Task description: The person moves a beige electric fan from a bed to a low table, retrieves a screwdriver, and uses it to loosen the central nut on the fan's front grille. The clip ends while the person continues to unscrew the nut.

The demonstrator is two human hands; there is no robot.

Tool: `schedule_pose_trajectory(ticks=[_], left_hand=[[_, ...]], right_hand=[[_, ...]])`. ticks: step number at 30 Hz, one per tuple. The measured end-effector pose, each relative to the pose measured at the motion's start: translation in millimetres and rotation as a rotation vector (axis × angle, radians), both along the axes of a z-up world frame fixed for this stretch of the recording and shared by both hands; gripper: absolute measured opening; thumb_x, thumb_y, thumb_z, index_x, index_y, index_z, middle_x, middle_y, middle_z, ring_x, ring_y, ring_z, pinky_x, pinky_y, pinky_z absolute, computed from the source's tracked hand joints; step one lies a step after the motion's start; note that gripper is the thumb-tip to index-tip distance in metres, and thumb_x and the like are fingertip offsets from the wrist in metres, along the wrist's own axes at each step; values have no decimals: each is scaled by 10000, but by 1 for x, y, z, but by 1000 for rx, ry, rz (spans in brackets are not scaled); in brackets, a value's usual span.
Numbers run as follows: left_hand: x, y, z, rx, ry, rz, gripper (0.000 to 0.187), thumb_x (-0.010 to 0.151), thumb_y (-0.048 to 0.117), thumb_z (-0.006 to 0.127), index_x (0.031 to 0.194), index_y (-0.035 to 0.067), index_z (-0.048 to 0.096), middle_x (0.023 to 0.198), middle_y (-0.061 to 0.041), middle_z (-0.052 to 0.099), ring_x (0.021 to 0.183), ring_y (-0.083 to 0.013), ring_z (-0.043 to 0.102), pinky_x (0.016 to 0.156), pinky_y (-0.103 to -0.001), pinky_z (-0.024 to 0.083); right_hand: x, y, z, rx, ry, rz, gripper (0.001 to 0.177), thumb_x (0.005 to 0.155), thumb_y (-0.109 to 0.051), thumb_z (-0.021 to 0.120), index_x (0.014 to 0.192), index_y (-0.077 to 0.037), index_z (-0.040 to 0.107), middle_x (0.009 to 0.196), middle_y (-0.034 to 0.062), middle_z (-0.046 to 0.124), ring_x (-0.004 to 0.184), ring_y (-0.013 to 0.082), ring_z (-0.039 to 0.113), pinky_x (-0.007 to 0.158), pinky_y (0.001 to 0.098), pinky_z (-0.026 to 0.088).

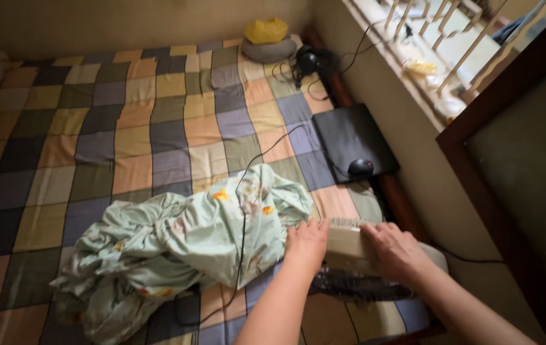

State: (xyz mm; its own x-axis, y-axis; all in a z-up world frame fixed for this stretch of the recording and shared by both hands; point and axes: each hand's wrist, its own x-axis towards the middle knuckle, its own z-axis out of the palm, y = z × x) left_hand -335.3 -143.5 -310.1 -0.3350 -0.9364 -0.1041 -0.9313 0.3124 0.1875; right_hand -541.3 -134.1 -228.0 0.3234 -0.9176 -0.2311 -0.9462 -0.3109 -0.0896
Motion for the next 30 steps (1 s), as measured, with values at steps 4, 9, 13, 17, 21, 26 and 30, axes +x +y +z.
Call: schedule_pose_trajectory(ticks=[4,9,13,17,21,26,30], left_hand=[[-2,-8,-2,-74,71,17,486,903,104,678,1356,122,503,1213,-131,589,1145,-331,587,940,-568,465],[1,6,8,-2,8,6,521,825,79,713,1295,134,495,1241,-109,564,1216,-314,554,946,-565,471],[1,8,22,89,21,15,578,823,71,723,1336,128,463,1245,-115,568,1205,-317,566,957,-546,486],[6,21,27,34,-11,-3,547,867,49,713,1348,135,465,1218,-104,598,1169,-316,598,953,-549,498],[11,29,33,70,-39,-28,576,783,16,758,1280,116,483,1243,-101,581,1208,-300,578,974,-509,495],[25,48,48,27,-18,-52,620,751,22,794,1284,109,489,1257,-104,567,1221,-300,561,982,-495,485],[43,58,65,103,-9,-62,748,681,124,889,1307,116,479,1266,-102,553,1246,-302,533,1003,-511,456]], right_hand=[[-2,0,-2,-22,10,-6,817,661,-255,857,1388,-201,488,1146,92,634,1155,304,603,898,466,546],[-4,13,-9,-59,-8,30,719,684,-129,783,1347,-167,509,1088,108,662,1120,318,622,873,467,548],[-3,20,-5,-84,-49,23,742,625,-178,835,1307,-172,542,1083,115,659,1123,337,610,869,489,529],[0,30,-2,-86,-48,44,694,653,-146,813,1297,-148,552,1109,110,669,1122,338,621,889,469,536],[3,42,5,-52,-124,-7,741,657,-264,878,1314,-154,552,1068,113,669,1106,330,618,898,464,525],[17,62,14,-143,-208,-20,758,595,-308,921,1262,-154,594,1070,133,659,1104,329,616,914,465,509],[29,70,17,-103,-196,-50,825,604,-407,957,1307,-168,598,1060,133,654,1111,328,604,934,467,490]])
